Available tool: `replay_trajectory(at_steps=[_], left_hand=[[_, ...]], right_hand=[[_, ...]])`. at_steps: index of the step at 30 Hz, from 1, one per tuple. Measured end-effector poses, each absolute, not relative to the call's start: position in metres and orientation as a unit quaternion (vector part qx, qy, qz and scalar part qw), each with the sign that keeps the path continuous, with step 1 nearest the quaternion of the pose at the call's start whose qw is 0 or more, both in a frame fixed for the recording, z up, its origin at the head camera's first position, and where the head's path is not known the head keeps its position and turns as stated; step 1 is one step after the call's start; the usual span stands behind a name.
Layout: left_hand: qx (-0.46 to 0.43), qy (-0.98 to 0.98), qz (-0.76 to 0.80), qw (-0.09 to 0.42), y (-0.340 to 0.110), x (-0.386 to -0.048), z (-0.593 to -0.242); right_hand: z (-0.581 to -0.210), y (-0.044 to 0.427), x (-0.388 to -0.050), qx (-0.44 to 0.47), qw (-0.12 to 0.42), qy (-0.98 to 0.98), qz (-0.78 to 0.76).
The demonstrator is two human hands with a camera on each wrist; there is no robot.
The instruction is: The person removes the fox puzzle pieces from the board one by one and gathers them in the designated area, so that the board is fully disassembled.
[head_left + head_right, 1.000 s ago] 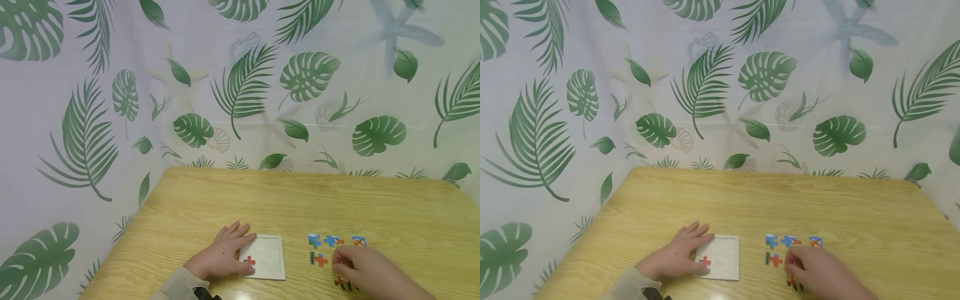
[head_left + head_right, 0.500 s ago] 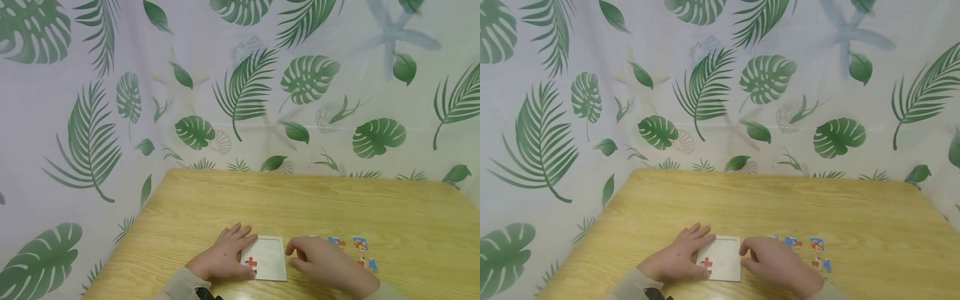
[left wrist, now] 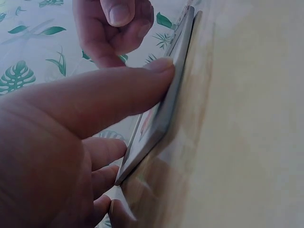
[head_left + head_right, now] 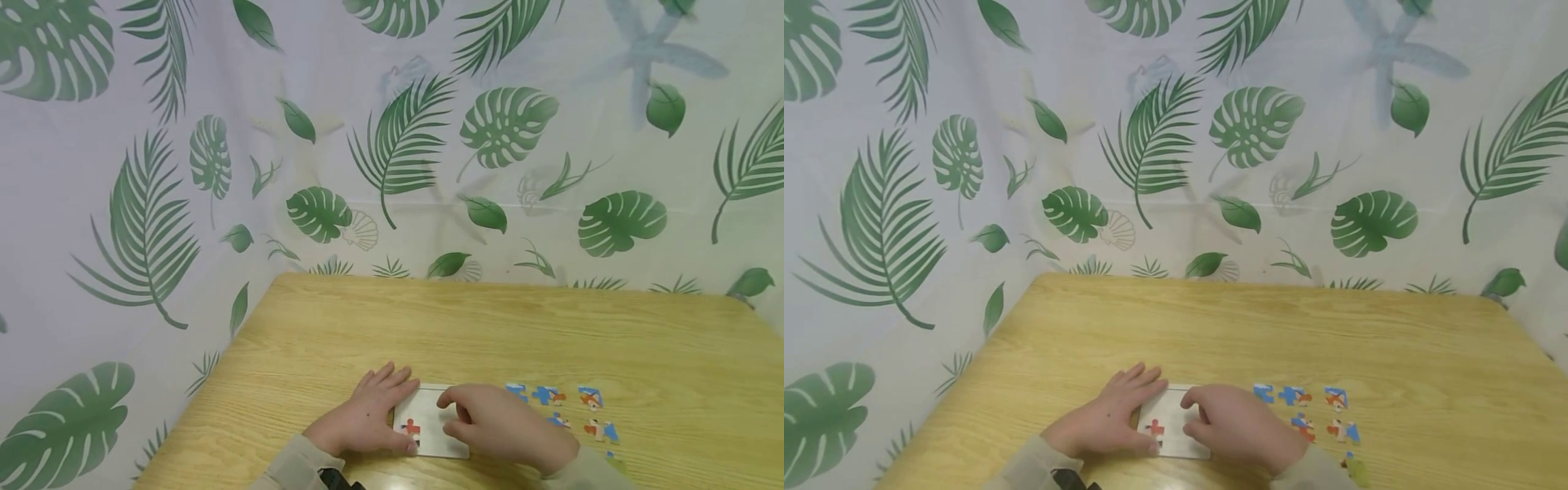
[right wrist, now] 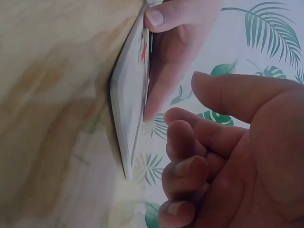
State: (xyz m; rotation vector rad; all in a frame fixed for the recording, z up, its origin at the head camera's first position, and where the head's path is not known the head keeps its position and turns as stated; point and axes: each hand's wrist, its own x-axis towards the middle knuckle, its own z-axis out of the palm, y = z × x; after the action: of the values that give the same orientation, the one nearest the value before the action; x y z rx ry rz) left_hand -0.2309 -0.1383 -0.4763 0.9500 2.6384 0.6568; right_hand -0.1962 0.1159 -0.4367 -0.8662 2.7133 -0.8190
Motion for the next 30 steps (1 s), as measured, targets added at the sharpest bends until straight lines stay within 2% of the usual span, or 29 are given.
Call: replay_trajectory(at_steps=[21,30], left_hand=[[0.336,0.904,0.231,0.128,-0.138,-0.230,-0.477],[0.333,0.904,0.234,0.132,-0.140,-0.229,-0.475]], right_hand=[[-0.454,0.094,-0.202,-0.291,0.110,0.908,-0.281],[-0.461,0.090,-0.201,-0.290,0.097,0.909,-0.282]])
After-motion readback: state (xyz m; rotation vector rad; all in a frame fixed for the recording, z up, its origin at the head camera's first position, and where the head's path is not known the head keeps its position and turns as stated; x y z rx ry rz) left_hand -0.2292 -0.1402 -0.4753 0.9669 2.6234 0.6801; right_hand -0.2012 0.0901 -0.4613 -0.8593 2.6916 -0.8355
